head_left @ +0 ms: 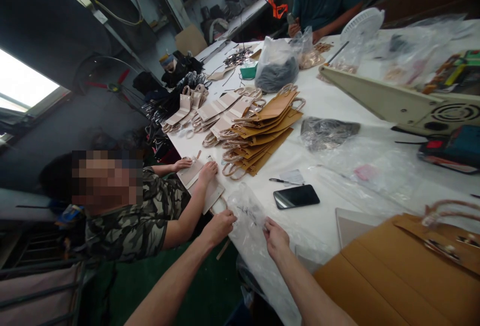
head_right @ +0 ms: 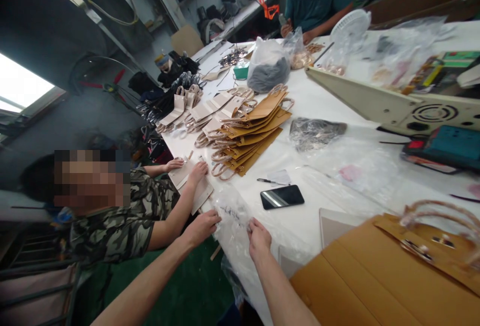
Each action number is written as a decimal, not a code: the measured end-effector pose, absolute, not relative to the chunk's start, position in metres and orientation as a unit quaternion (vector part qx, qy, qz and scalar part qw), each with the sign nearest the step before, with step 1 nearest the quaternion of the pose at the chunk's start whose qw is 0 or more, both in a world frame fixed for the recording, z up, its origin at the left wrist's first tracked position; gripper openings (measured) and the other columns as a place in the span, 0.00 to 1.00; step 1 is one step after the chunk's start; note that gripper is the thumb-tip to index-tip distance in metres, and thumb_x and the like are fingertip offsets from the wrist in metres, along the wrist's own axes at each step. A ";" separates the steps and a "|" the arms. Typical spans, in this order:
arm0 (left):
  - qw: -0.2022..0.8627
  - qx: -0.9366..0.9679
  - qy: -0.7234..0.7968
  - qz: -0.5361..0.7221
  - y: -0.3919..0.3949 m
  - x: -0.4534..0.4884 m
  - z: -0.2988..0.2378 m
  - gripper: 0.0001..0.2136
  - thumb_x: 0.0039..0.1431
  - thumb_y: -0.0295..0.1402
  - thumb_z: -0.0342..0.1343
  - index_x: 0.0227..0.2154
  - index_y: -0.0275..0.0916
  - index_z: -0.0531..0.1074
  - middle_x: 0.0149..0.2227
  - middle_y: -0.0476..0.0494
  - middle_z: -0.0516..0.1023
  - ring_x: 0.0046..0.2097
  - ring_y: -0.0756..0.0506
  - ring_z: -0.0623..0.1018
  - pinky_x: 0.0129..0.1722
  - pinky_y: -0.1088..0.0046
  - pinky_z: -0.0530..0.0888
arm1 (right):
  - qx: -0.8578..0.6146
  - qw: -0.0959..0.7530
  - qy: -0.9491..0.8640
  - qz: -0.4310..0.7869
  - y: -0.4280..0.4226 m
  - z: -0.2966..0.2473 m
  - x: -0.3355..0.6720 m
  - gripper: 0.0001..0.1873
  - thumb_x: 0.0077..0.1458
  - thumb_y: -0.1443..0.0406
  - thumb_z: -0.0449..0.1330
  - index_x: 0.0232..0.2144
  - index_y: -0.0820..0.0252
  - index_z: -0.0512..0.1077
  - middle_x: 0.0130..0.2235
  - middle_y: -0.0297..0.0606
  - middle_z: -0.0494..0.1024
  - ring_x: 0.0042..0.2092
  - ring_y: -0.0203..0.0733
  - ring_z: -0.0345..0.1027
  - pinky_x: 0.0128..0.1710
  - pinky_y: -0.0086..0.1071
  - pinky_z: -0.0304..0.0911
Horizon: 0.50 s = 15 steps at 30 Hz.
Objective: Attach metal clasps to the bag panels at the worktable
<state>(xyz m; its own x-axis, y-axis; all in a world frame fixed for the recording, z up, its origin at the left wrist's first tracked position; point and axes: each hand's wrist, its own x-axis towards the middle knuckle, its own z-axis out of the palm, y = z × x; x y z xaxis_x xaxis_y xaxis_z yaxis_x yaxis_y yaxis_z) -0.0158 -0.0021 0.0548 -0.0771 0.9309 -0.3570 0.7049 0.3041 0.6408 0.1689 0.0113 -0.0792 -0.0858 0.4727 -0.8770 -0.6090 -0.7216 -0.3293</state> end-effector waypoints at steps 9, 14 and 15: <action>0.357 0.400 0.773 0.338 -0.002 -0.020 0.079 0.15 0.55 0.37 0.66 0.44 0.36 0.85 0.35 0.41 0.86 0.35 0.41 0.82 0.41 0.64 0.81 | -0.495 0.385 0.111 0.771 0.045 -0.068 0.147 0.05 0.67 0.67 0.63 0.44 0.65 0.75 0.43 0.38 0.80 0.41 0.40 0.77 0.40 0.34 0.78; 0.363 0.266 0.754 0.478 -0.020 -0.006 0.085 0.25 0.52 0.45 0.70 0.49 0.34 0.82 0.43 0.39 0.86 0.40 0.44 0.84 0.44 0.69 0.82 | -0.482 0.361 0.107 0.791 0.068 -0.059 0.134 0.12 0.68 0.64 0.62 0.51 0.64 0.72 0.46 0.40 0.78 0.42 0.41 0.77 0.38 0.35 0.79; 0.365 0.242 0.749 0.497 -0.024 -0.002 0.085 0.25 0.50 0.45 0.72 0.48 0.34 0.82 0.43 0.39 0.86 0.39 0.45 0.83 0.43 0.72 0.82 | -0.485 0.354 0.103 0.793 0.068 -0.058 0.134 0.14 0.68 0.63 0.62 0.53 0.64 0.71 0.47 0.41 0.78 0.42 0.42 0.77 0.38 0.36 0.79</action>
<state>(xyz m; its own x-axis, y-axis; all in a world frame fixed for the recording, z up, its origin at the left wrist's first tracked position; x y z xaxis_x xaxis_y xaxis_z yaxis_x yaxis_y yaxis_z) -0.0018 -0.0244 0.0848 -0.6160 0.7261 -0.3054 -0.0002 0.3875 0.9219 0.1338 0.0681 -0.0579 -0.2800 0.4618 -0.8416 -0.6606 -0.7288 -0.1801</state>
